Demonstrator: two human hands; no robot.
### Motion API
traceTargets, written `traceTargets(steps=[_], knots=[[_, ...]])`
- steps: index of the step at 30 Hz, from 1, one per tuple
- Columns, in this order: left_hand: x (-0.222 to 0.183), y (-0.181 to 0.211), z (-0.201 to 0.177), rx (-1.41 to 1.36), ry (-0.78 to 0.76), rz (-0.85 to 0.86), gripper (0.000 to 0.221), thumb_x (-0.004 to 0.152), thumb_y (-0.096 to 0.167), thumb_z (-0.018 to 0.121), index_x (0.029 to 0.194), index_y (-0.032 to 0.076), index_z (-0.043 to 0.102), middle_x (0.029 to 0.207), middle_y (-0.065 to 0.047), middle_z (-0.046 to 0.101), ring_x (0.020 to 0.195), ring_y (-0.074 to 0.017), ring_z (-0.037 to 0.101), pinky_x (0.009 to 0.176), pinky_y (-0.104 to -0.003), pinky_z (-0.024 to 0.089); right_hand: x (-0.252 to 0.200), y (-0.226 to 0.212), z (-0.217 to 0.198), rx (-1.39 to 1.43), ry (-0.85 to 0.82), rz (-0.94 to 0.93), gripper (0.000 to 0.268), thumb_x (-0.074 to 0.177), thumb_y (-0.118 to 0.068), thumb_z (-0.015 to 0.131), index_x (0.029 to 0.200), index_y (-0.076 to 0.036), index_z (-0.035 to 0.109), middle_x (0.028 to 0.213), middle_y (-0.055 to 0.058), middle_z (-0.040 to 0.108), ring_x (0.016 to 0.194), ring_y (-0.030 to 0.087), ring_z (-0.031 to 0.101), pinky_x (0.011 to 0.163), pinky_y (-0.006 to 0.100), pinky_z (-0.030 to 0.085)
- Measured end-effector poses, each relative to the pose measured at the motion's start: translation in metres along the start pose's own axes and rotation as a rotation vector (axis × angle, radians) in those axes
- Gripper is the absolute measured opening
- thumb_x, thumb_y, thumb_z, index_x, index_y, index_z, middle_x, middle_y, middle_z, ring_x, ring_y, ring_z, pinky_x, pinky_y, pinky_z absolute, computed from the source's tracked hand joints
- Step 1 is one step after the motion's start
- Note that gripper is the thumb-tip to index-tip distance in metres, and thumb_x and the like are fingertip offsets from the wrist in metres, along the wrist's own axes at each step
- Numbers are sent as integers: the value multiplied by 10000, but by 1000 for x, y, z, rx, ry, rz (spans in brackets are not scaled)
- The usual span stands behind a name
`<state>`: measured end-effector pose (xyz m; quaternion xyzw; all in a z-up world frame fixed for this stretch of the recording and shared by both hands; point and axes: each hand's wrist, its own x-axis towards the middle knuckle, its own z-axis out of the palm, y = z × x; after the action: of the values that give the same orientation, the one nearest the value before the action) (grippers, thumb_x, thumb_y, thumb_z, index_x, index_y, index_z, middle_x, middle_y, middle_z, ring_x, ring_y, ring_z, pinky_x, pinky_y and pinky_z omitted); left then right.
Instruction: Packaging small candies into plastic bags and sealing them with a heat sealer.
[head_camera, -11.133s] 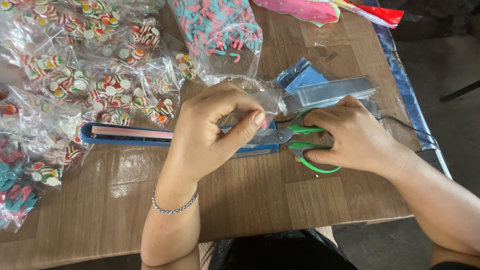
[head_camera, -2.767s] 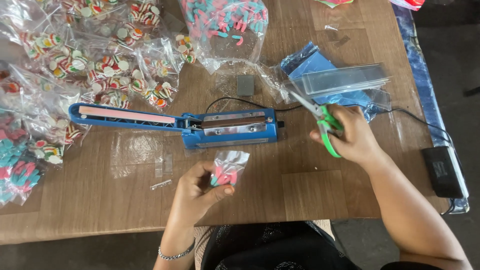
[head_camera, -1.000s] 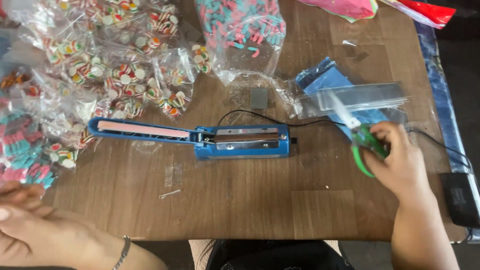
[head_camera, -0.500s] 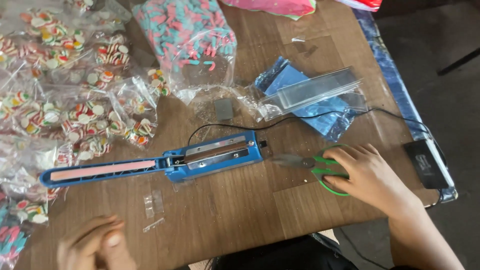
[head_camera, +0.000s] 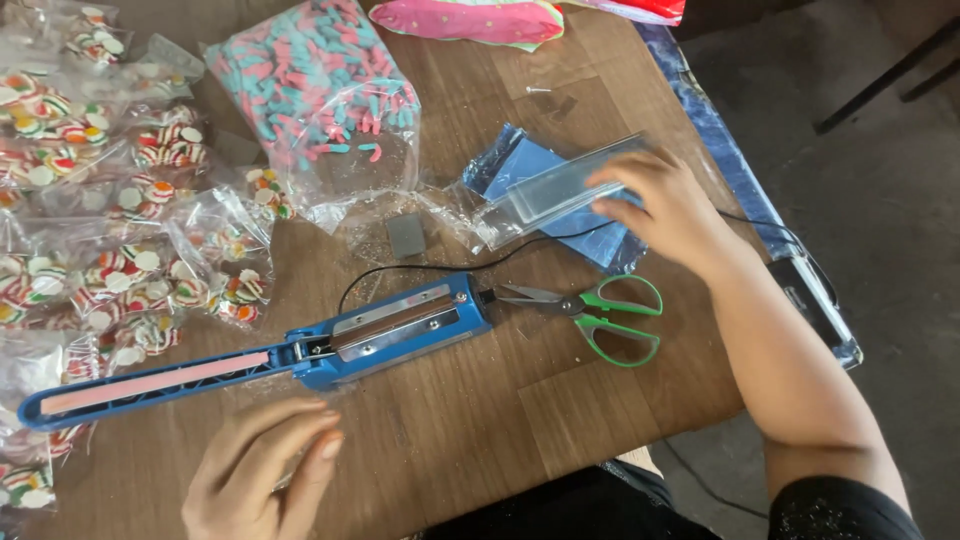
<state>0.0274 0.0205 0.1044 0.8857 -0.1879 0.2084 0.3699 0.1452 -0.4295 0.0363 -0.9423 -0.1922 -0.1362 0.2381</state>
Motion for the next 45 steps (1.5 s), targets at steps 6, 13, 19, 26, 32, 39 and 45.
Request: traceTargets(steps=[6,13,19,26,32,39,45], knots=[[30,23,-10,37,-185,282,108,903,186,713,978,110,729,1027,-34,720,895,-185,721,823,-317,572,71,-2,30,-70,-277,172,391,942,-348,695,1306,-212,649,1335,67,638,1305,358,467,1059,522,337],[43,11,-10,100,-329,297,204,942,209,699,1110,91,696,1060,-14,684,936,-191,678,854,-352,551,80,29,61,-198,-354,179,249,877,-234,702,1125,-246,714,1099,15,677,1114,279,591,1001,495,372],[72,30,-6,12,-379,380,167,968,125,678,1125,69,662,1037,-36,646,904,-212,658,829,-362,543,75,25,45,127,-174,161,158,975,-198,709,1080,-100,774,1024,50,781,992,218,695,854,385,513],[102,51,4,77,-350,476,161,1014,134,648,1157,63,663,1080,-48,659,941,-241,651,811,-393,517,75,12,43,92,-120,99,205,1016,-93,653,1158,-123,799,967,35,799,907,183,737,863,374,558],[100,63,-4,-13,-196,471,178,985,141,668,1095,2,676,1043,-104,704,904,-275,672,805,-403,527,71,35,61,-21,-18,-125,60,1057,-97,623,1035,-142,656,917,-41,700,902,225,643,1002,433,386],[94,48,-16,125,-214,409,179,993,160,673,1125,41,694,1024,-68,697,880,-253,651,820,-392,522,73,47,78,-79,41,-262,114,1019,24,645,1008,-76,700,976,27,665,897,248,606,925,435,467],[94,47,-10,157,-137,432,141,1001,134,698,1099,33,706,1013,-76,704,854,-254,648,784,-400,516,73,34,72,1,18,-278,166,1047,29,593,1164,-36,692,932,60,714,852,262,645,874,434,481]])
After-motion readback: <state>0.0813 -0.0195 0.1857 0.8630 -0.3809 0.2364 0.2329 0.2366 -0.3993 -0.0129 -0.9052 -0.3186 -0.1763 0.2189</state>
